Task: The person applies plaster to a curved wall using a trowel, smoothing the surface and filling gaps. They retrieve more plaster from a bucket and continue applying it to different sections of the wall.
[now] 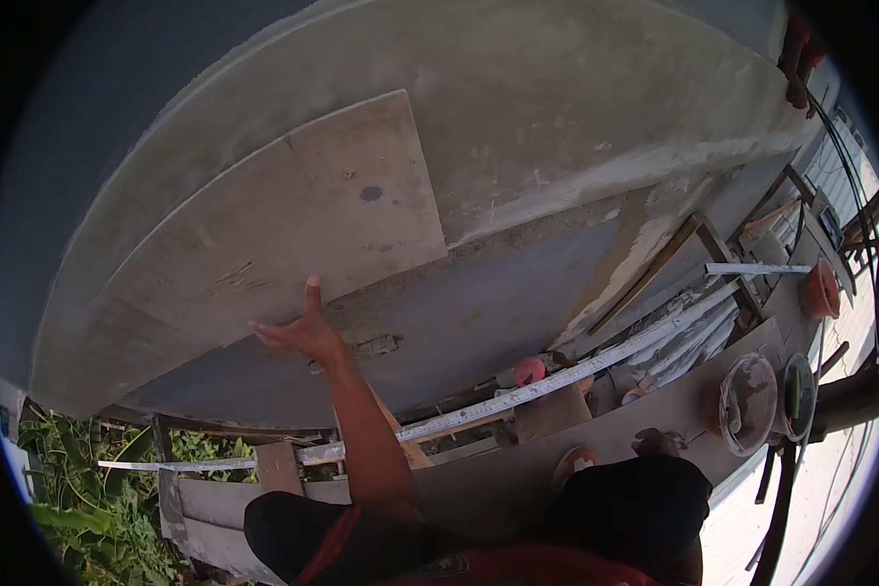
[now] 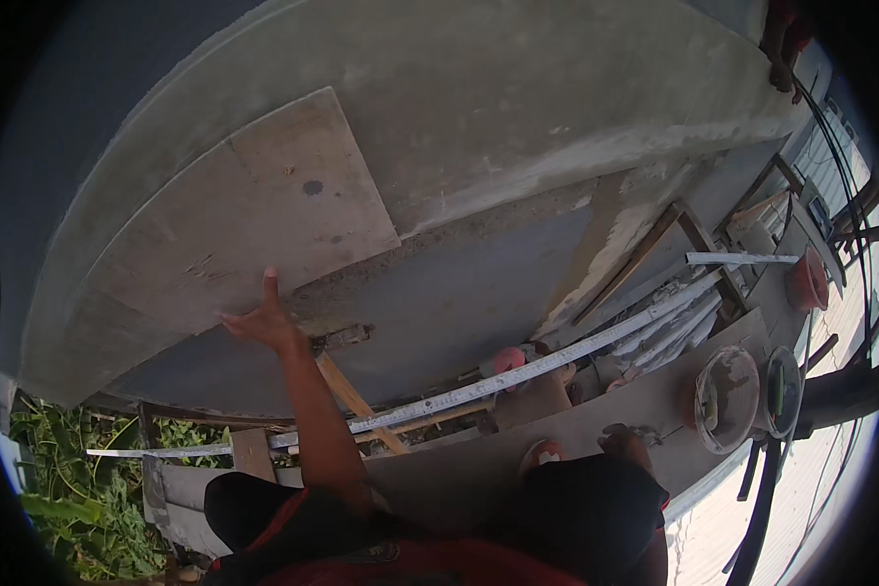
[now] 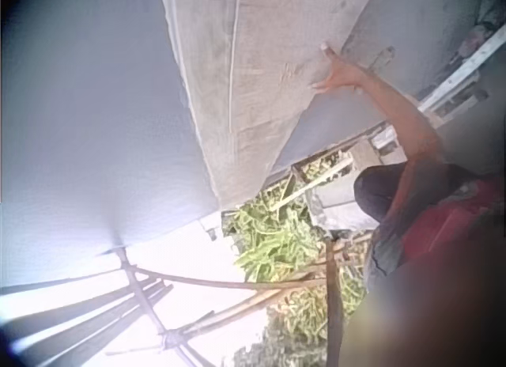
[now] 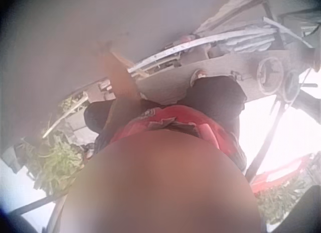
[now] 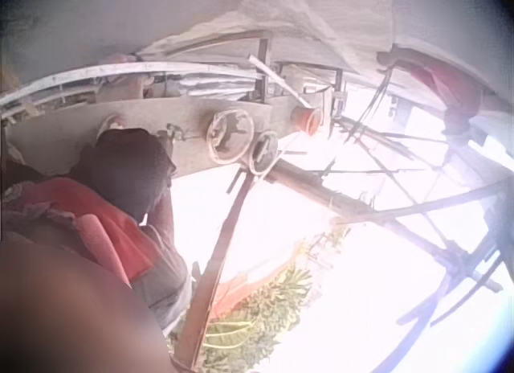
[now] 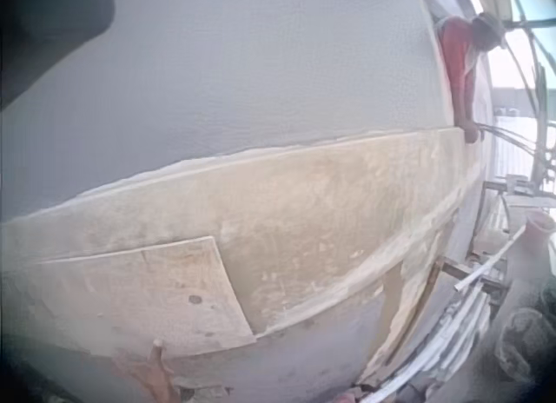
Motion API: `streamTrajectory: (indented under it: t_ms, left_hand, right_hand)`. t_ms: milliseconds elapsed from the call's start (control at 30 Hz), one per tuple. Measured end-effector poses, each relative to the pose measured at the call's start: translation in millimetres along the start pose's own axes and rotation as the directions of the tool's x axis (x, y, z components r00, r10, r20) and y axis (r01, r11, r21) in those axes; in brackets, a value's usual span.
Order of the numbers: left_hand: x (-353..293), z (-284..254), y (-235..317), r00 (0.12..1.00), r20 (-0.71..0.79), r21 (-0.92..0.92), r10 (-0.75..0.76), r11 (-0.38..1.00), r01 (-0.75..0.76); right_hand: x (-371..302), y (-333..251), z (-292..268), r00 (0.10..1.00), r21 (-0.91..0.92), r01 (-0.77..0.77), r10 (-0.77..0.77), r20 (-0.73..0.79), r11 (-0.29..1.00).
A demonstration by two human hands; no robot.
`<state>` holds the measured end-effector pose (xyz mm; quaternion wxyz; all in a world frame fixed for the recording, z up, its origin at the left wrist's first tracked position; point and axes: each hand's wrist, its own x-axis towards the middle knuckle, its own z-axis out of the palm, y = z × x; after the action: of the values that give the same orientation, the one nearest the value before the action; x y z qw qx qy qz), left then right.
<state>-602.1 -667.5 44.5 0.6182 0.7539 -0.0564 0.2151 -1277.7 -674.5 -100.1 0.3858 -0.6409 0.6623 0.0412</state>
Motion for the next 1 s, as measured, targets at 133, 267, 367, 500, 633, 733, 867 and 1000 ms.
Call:
streamTrajectory:
  t_ms: [133,267,367,500,633,733,867,1000]
  left_hand:
    - [-23.2,-2.3,-3.4,0.954,-0.012,-0.125,-0.299,0.947,0.295]
    - [-30.9,7.7,4.6,0.868,0.025,-0.320,-0.497,0.818,0.478]
    - [-35.7,11.7,14.5,0.848,-0.018,-0.421,-0.530,0.773,0.474]
    - [-45.8,12.7,34.0,0.759,0.088,-0.277,-0.646,0.716,0.641]
    - [-35.9,2.8,26.8,0.718,0.173,-0.184,-0.675,0.694,0.696]
    - [-35.4,-1.2,33.7,0.726,0.202,-0.183,-0.658,0.703,0.688]
    - [-37.4,-2.2,37.6,0.749,0.191,-0.155,-0.635,0.734,0.661]
    - [-40.6,4.1,28.1,0.789,0.168,-0.195,-0.591,0.765,0.614]
  right_hand:
    - [-45.2,-287.1,-125.2,0.556,-0.156,0.810,-0.825,-0.101,0.565]
    - [-89.7,-501.0,-131.6,-0.028,-0.609,0.793,-0.998,-0.055,0.012]
    - [-109.9,-612.0,-104.3,-0.403,-0.725,0.652,-0.911,-0.083,-0.222]
    - [-104.3,-676.7,-72.8,-0.471,-0.792,0.554,-0.881,-0.045,-0.255]
    - [-102.6,-694.5,-38.5,-0.439,-0.827,0.537,-0.892,-0.105,-0.167]
    - [-103.0,-705.4,-35.2,-0.436,-0.791,0.593,-0.886,-0.156,-0.152]
    - [-110.2,-712.2,-34.6,-0.362,-0.788,0.606,-0.920,-0.149,-0.111]
    - [-113.1,-719.7,-32.9,-0.349,-0.768,0.634,-0.919,-0.184,-0.087]
